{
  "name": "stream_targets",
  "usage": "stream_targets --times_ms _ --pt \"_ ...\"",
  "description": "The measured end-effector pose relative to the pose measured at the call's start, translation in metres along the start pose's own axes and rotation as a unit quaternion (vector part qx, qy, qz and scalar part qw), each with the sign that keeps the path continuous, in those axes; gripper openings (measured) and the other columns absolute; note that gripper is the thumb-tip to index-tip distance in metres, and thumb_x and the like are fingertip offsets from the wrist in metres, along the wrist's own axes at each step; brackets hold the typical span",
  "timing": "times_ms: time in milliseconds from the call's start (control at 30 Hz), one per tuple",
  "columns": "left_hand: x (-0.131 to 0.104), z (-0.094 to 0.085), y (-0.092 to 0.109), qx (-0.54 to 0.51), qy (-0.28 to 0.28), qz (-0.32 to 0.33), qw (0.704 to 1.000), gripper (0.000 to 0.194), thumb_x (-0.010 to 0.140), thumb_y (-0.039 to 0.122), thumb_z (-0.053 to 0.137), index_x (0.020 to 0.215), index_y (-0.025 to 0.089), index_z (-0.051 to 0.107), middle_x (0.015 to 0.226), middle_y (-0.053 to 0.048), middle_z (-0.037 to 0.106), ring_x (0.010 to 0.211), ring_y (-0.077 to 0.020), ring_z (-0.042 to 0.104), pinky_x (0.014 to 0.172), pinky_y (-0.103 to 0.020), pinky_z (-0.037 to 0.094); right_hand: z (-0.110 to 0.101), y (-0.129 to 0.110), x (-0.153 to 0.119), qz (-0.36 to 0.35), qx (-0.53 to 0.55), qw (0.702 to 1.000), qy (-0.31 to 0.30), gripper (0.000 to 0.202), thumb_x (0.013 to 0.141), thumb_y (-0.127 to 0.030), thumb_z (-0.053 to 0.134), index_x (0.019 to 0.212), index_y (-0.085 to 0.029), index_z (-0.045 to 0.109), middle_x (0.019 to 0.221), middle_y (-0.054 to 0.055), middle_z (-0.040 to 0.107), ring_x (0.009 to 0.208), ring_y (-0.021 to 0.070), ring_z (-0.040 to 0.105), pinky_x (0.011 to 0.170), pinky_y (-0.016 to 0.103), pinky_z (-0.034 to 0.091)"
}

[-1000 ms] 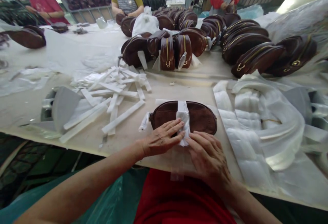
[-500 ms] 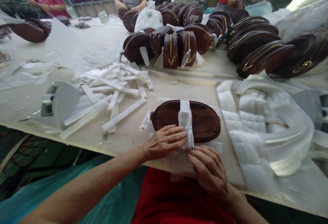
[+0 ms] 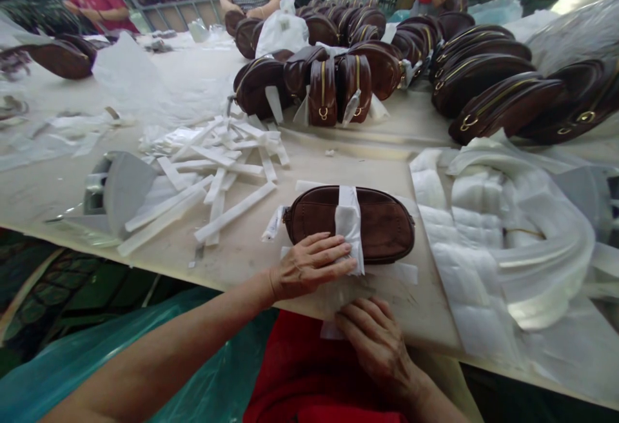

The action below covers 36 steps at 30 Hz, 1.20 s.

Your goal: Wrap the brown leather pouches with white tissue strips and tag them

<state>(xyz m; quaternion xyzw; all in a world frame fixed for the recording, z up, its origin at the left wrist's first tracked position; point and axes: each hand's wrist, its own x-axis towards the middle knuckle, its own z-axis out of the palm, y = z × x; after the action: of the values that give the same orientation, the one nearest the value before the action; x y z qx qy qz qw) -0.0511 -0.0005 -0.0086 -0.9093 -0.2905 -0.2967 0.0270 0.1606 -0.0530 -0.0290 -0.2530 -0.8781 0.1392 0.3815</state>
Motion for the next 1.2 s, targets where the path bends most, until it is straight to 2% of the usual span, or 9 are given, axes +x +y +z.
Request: stream_targets --times_ms 300,567,667,733,867,1033,1200 --pt "0.000 0.001 0.003 0.064 -0.005 0.034 0.997 0.023 0.091 0.013 0.049 0.113 0.012 0.055 0.117 -0.010 0.060 0.122 -0.0241 0.048 0.103 -0.041 0.042 -0.023 -0.013 0.009 -0.046 0.015 0.999 0.004 0.035 0.089 -0.005 0.031 0.084 -0.011 0.065 0.073 0.007 0.067 0.078 0.0159 0.061 0.089 0.031 0.042" --pt "0.003 0.003 0.008 0.106 -0.013 0.024 0.994 0.020 0.091 0.014 0.050 0.109 0.014 0.056 0.118 -0.008 0.060 0.119 -0.0235 0.051 0.100 -0.039 0.044 -0.043 -0.020 0.016 -0.048 0.005 0.997 -0.067 0.035 0.090 -0.004 0.032 0.085 -0.013 0.065 0.073 0.007 0.069 0.075 0.0171 0.064 0.085 0.031 0.047" --pt "0.004 0.001 0.009 0.118 -0.023 0.032 0.992 0.015 0.090 0.015 0.052 0.102 0.017 0.060 0.124 -0.003 0.057 0.118 -0.0231 0.050 0.100 -0.038 0.042 -0.042 -0.019 0.017 -0.052 0.001 0.995 -0.083 0.036 0.090 -0.004 0.032 0.084 -0.014 0.065 0.073 0.006 0.069 0.075 0.0163 0.063 0.084 0.031 0.048" --pt "0.004 0.000 0.010 0.117 -0.045 0.032 0.992 0.015 0.091 0.017 0.049 0.101 0.018 0.060 0.128 -0.001 0.054 0.118 -0.0230 0.049 0.099 -0.037 0.042 -0.039 -0.018 0.017 -0.055 0.000 0.996 -0.074 0.036 0.090 -0.004 0.032 0.082 -0.014 0.065 0.071 0.006 0.068 0.073 0.0158 0.063 0.083 0.031 0.048" --pt "0.005 -0.003 0.011 0.125 -0.067 0.015 0.990 0.027 0.095 0.016 0.039 0.117 0.019 0.055 0.132 -0.002 0.052 0.119 -0.0218 0.046 0.099 -0.036 0.040 -0.035 -0.016 0.017 -0.069 0.003 0.997 -0.036 0.035 0.091 -0.006 0.033 0.079 -0.014 0.065 0.066 0.005 0.067 0.067 0.0147 0.062 0.078 0.028 0.049" --pt "0.006 -0.002 0.014 0.145 -0.074 0.015 0.987 0.031 0.094 0.016 0.041 0.123 0.020 0.051 0.135 -0.004 0.048 0.118 -0.0211 0.045 0.097 -0.036 0.039 -0.038 -0.017 0.018 -0.052 0.003 0.997 -0.064 0.036 0.091 -0.005 0.032 0.082 -0.016 0.065 0.069 0.005 0.068 0.073 0.0147 0.064 0.080 0.028 0.049" --pt "0.006 0.001 0.017 0.153 -0.100 0.016 0.983 0.030 0.095 0.018 0.040 0.123 0.020 0.052 0.136 -0.002 0.047 0.123 -0.0195 0.039 0.099 -0.038 0.036 -0.032 -0.016 0.017 -0.068 -0.003 0.998 -0.007 0.036 0.092 -0.004 0.032 0.076 -0.014 0.063 0.064 0.003 0.067 0.065 0.0143 0.063 0.079 0.028 0.047"
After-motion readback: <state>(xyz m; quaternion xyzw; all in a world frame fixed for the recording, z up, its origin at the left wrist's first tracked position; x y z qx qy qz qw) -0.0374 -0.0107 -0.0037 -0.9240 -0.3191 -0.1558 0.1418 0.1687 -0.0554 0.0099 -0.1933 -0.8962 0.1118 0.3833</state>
